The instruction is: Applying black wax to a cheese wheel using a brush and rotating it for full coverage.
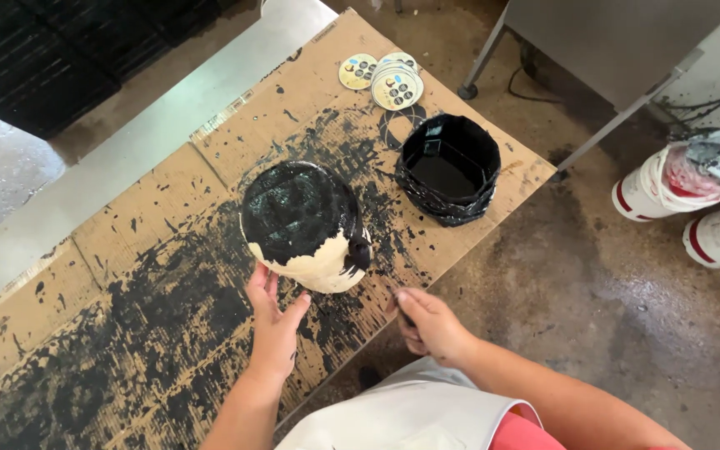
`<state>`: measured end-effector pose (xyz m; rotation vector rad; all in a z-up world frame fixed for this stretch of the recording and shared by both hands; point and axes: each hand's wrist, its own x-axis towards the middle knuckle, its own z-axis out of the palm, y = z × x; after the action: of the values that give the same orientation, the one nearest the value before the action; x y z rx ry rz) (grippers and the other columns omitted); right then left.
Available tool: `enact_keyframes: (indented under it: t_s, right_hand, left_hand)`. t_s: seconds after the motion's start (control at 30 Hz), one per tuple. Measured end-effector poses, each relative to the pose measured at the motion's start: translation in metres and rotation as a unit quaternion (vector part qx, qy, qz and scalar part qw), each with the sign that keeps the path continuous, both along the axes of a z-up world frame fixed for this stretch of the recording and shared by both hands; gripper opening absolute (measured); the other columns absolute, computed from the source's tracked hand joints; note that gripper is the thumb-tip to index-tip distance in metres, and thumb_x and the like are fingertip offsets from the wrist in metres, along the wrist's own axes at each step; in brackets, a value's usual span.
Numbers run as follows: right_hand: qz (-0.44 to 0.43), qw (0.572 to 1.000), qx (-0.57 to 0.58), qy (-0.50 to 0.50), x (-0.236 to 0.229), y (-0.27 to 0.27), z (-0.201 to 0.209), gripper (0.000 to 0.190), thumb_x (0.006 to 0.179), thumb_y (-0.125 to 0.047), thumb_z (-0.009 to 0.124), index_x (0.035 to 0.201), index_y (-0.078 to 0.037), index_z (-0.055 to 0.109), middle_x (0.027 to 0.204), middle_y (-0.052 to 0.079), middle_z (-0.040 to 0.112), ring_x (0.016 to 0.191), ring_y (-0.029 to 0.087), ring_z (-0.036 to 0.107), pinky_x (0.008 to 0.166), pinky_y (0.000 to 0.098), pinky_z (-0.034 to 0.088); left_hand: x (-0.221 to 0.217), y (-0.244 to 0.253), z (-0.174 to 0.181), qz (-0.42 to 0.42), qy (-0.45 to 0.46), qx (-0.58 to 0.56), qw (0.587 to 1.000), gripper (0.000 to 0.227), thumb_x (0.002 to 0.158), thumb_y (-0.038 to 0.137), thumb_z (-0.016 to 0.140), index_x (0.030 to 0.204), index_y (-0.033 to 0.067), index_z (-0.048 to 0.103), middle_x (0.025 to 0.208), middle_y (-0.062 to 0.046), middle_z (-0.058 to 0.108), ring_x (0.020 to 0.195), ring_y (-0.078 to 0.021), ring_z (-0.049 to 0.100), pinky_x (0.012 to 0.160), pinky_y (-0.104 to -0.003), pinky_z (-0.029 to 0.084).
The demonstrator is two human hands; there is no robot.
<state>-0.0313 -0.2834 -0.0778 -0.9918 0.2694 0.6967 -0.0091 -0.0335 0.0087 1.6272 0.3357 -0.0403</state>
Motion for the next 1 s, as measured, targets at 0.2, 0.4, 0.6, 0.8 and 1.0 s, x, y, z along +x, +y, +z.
enact_keyframes:
  t_s: [0.2,0.4,0.6,0.8,1.0]
  right_hand:
    - [-0.07,0.994,-0.07,-0.05,0.049,0.008,0.032,0.032,0.112,-0.024,0.036,0.099,-0.002,0.054,0.053,0.006,0.031,0.039,0.017,0.022,0.038,0.0301,0.023]
    - [0.06,0.905,-0.349,-0.235,-0.003,0.016,0.015,0.036,0.107,-0.021,0.039,0.128,-0.001,0.06,0.096,0.01,0.073,0.05,0.007,0.053,0.05,0.0188,0.06]
    - [0.002,0.666,-0.493,-0.559,0.027,0.006,-0.015,0.026,0.104,-0.02,0.05,0.121,-0.006,0.063,0.089,0.006,0.074,0.069,0.028,0.071,0.058,0.0429,0.057]
    - [0.062,0.608,-0.517,-0.599,0.015,-0.005,-0.03,0.013,0.102,-0.02,0.056,0.101,-0.008,0.06,0.073,0.006,0.064,0.052,0.029,0.061,0.043,0.0454,0.046]
    - [-0.026,0.582,-0.487,-0.651,0.043,0.008,0.001,0.017,0.097,-0.022,0.06,0.105,-0.009,0.068,0.085,0.008,0.075,0.069,0.033,0.072,0.054,0.0414,0.057]
  left_hand:
    - [0.001,-0.01,0.019,0.006,0.016,0.008,1.0,0.086,0.083,0.005,0.062,0.155,0.0104,0.015,0.165,-0.01,0.023,0.154,-0.0259,0.023,0.127,-0.048,0.017]
    - [-0.001,-0.003,0.001,-0.007,-0.008,-0.001,1.0,0.082,0.085,0.008,0.059,0.155,0.0114,0.016,0.166,-0.008,0.02,0.154,-0.0237,0.022,0.124,-0.045,0.024]
    - [-0.002,-0.003,0.015,-0.005,0.017,-0.07,0.997,0.074,0.09,0.024,0.048,0.157,0.0175,0.015,0.167,-0.003,0.016,0.157,-0.0198,0.018,0.114,-0.051,0.043]
    - [-0.005,-0.002,0.011,-0.004,-0.009,-0.103,0.995,0.073,0.094,0.048,0.034,0.157,0.0154,0.016,0.167,-0.007,0.017,0.154,-0.0197,0.022,0.116,-0.057,0.042]
    - [-0.004,-0.014,0.036,0.019,-0.029,-0.082,0.996,0.068,0.101,0.031,0.035,0.158,0.0005,0.014,0.167,-0.025,0.011,0.156,-0.0415,0.007,0.111,-0.06,0.038]
